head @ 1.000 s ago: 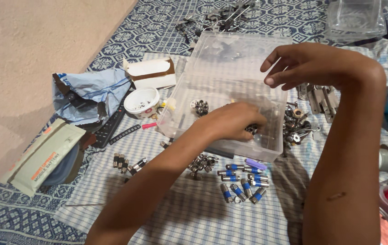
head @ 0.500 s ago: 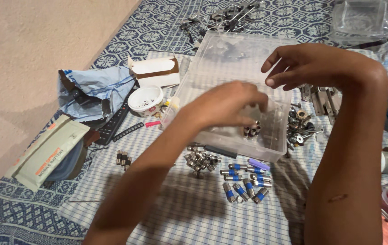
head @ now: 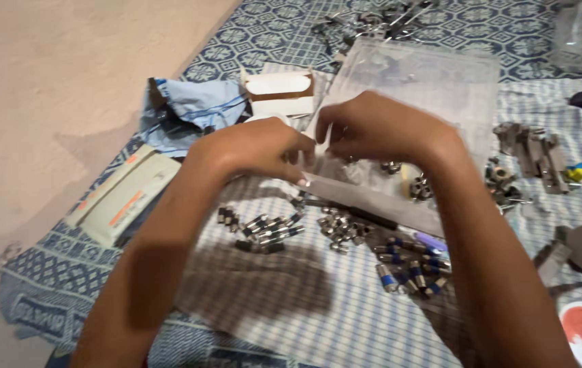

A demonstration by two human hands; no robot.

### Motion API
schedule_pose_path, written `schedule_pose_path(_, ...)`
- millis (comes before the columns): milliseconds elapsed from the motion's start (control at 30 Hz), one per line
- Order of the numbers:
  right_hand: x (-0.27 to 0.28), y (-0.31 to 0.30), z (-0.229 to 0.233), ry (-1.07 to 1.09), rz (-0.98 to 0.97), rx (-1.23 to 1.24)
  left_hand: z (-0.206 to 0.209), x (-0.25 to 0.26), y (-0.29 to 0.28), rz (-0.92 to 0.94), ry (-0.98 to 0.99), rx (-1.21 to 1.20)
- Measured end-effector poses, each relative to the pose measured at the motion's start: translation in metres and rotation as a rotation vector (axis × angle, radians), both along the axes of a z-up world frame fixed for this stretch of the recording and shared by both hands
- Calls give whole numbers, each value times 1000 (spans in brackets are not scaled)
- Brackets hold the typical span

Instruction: The person assembles small cylindrical electronic components by inserting them into a multi-hole holder and securing them with rubber bands. They repeatedly pick up components, place them into the holder, and wrap bands around the groups.

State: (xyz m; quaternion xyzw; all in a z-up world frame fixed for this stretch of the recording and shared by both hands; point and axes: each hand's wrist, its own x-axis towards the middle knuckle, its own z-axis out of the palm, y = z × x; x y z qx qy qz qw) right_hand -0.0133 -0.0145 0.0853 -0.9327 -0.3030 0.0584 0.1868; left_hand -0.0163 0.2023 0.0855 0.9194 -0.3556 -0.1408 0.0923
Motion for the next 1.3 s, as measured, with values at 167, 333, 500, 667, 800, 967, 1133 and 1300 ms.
schedule_pose_path(167,-19,65,-30,-162,224,74,-19,-8,71,112,-50,50)
schedule_pose_path(333,-34,103,-52,-106,245,-28,-38,-16,101,128,-66,-4)
schedule_pose_path(500,-44,124,-70,-104,298,106,-51,-16,101,273,-37,113)
schedule_pose_path(667,-48,139,-80,14,308,134,-56,-7,106,213,168,179)
schedule_pose_path(800,-42,135,-77,102,284,155,-61,-6,108,303,272,117)
schedule_pose_path(967,-40,130,-66,218,181,-12,-54,-10,115,396,412,14)
schedule_pose_path(1133,-46,132,-74,151,319,120,-56,-11,99,279,401,134)
schedule_pose_path(1300,-38,131,-89,69,281,98,-62,-6,101,222,442,82)
